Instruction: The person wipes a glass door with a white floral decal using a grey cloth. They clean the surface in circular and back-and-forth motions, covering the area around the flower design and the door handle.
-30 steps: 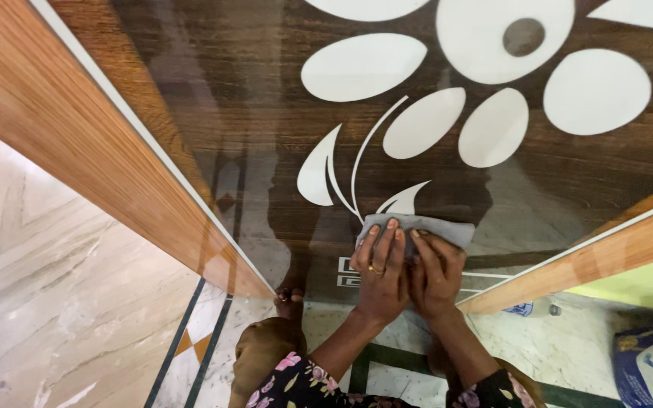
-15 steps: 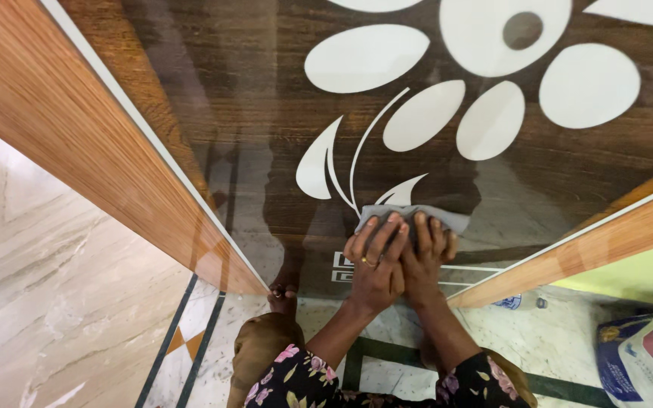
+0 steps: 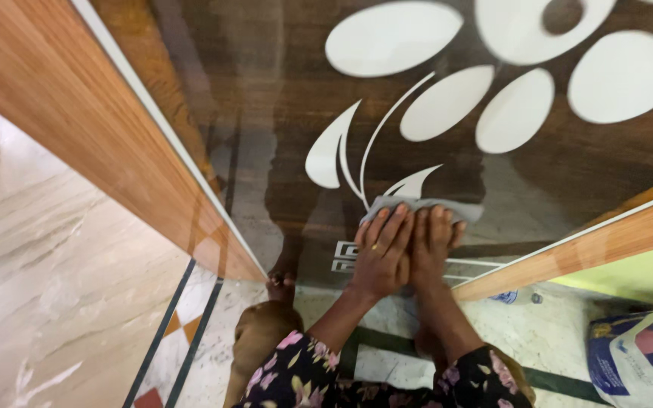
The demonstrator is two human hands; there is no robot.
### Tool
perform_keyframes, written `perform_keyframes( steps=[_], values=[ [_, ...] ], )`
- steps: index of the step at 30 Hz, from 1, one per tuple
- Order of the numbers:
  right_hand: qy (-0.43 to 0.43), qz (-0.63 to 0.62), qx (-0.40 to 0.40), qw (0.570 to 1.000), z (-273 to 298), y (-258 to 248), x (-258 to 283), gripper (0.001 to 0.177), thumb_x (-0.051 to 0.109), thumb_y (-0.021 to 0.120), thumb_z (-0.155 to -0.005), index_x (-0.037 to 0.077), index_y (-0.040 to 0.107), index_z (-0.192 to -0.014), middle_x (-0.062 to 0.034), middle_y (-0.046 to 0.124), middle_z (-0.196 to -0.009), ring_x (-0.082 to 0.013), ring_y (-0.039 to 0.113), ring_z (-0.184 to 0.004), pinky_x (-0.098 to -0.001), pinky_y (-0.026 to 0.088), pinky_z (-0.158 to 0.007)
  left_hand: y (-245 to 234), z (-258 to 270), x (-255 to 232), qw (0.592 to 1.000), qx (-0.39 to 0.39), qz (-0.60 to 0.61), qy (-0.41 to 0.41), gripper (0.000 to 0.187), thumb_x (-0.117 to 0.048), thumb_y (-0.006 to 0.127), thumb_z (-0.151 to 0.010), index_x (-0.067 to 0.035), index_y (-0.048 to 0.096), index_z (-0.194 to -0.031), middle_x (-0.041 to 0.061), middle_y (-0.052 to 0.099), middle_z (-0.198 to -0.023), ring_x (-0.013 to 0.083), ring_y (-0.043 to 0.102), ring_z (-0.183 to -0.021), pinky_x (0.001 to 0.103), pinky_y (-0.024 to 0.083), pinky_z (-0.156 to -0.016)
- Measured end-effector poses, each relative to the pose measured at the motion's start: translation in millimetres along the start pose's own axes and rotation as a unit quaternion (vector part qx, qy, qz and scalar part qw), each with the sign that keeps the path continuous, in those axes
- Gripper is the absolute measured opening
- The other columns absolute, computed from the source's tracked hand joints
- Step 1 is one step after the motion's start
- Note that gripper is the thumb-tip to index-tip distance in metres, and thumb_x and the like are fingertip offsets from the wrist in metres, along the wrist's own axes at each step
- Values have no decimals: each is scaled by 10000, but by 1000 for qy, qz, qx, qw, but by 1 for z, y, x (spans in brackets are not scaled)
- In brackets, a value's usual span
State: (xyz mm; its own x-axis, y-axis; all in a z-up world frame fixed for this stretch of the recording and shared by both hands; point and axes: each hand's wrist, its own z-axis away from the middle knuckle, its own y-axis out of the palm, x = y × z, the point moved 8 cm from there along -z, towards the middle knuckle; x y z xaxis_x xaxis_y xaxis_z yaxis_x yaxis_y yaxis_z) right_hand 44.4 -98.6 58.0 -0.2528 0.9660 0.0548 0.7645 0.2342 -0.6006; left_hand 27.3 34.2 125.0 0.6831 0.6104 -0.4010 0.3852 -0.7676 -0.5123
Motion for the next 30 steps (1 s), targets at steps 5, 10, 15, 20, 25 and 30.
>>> perform_keyframes(
  steps=[5,10,15,20,25,30],
  values=[
    [27,17,-64,997,9,-9,-8,528,217,481,-1119,-76,396,-1550,-282,285,-1639,-427,263,-1556,-622,128,-1291,10,-1,-20,998,18,-49,23,541,-181,490,-1003,-120,534,-1539,21,383,-1658,239,321,-1530,477,165,-1258],
    [35,-55,-43,997,20,8,22,523,236,491,-1082,-51,443,-1517,-261,307,-1626,-436,259,-1537,-589,126,-1276,11,19,1,999,38,-15,-4,497,-177,469,-1017,-90,572,-1495,58,394,-1647,260,322,-1523,474,179,-1246],
    [-31,-23,-7,999,1,2,18,466,183,495,-1060,-18,530,-1478,-206,404,-1595,-381,323,-1522,-572,128,-1267,-16,7,5,998,-55,-18,1,466,-178,463,-1052,-71,578,-1491,56,399,-1642,257,321,-1516,436,218,-1252],
    [-6,-1,-72,997,0,-13,11,474,203,442,-1089,-40,495,-1492,-264,362,-1595,-410,290,-1520,-589,110,-1257,-4,1,-16,999,-37,-31,15,466,-175,460,-1053,-105,564,-1502,36,388,-1638,225,279,-1520,445,179,-1249],
    [25,-30,-54,998,24,13,28,516,257,422,-1130,-50,402,-1545,-254,307,-1635,-416,232,-1559,-619,99,-1297,5,29,-1,999,-5,4,-32,492,-151,459,-1060,-43,515,-1537,77,373,-1664,262,278,-1560,468,174,-1274],
    [-11,-9,-2,1000,18,25,18,526,253,444,-1056,-9,469,-1511,-194,373,-1618,-344,270,-1549,-617,114,-1273,-10,20,11,997,-45,1,-70,536,-155,441,-1022,0,487,-1533,106,359,-1658,298,268,-1556,476,138,-1264]
  ],
)
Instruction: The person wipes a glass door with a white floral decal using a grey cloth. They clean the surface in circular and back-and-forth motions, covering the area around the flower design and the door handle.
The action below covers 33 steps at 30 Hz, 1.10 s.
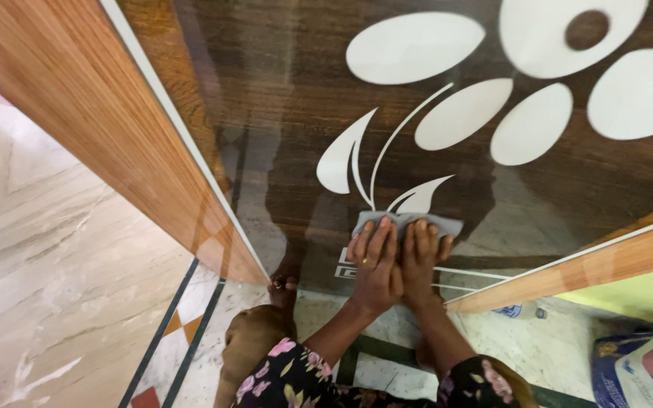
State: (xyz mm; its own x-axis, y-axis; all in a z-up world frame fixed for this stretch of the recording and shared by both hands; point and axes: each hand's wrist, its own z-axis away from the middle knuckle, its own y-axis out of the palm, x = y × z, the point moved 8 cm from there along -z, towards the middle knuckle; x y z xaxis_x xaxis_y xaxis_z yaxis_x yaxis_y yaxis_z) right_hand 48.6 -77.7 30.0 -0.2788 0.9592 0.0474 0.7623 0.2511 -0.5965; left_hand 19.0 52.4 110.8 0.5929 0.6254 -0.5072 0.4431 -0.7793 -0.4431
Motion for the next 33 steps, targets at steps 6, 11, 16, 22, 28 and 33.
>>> perform_keyframes(
  steps=[6,11,16,22,28,33],
  values=[
    [34,49,-98,993,-12,-34,-14,506,288,460,-1139,-40,432,-1523,-260,352,-1615,-377,270,-1573,-633,173,-1276,12,-12,-38,994,26,-23,99,502,-196,452,-1046,-133,544,-1536,-3,379,-1659,234,302,-1528,448,118,-1284],
    [-3,35,-74,997,4,-17,18,504,325,428,-1110,3,414,-1497,-262,301,-1599,-409,198,-1560,-653,113,-1273,6,4,-18,997,30,-30,60,512,-173,447,-1026,-49,547,-1512,63,419,-1614,257,314,-1505,457,168,-1259],
    [22,2,-21,1000,-13,-19,3,550,231,526,-1021,-62,455,-1482,-236,384,-1574,-393,296,-1510,-623,136,-1233,-16,-16,-21,996,-47,-34,69,465,-119,502,-990,-35,614,-1434,61,487,-1528,252,371,-1430,434,258,-1205],
    [-9,14,-95,995,-57,-77,9,433,181,601,-1025,-41,598,-1397,-178,494,-1530,-343,436,-1430,-525,232,-1229,-38,-44,-39,989,-109,-31,97,417,-62,678,-937,-131,701,-1347,-10,561,-1392,208,460,-1253,358,384,-1067],
    [-27,20,-180,983,-82,-116,38,335,79,728,-1013,-1,677,-1334,-148,540,-1301,-305,500,-1204,-431,365,-1060,-33,-44,-32,994,-50,22,100,419,-58,735,-964,-168,705,-1367,28,576,-1208,189,523,-1058,356,447,-913],
    [11,-88,-157,984,-82,-114,36,370,-20,744,-985,-26,662,-1346,-167,514,-1229,-294,511,-1147,-383,445,-957,-47,-48,-33,992,-62,66,88,439,-19,696,-966,-152,672,-1384,65,565,-1168,256,574,-1011,408,488,-899]
  ],
)
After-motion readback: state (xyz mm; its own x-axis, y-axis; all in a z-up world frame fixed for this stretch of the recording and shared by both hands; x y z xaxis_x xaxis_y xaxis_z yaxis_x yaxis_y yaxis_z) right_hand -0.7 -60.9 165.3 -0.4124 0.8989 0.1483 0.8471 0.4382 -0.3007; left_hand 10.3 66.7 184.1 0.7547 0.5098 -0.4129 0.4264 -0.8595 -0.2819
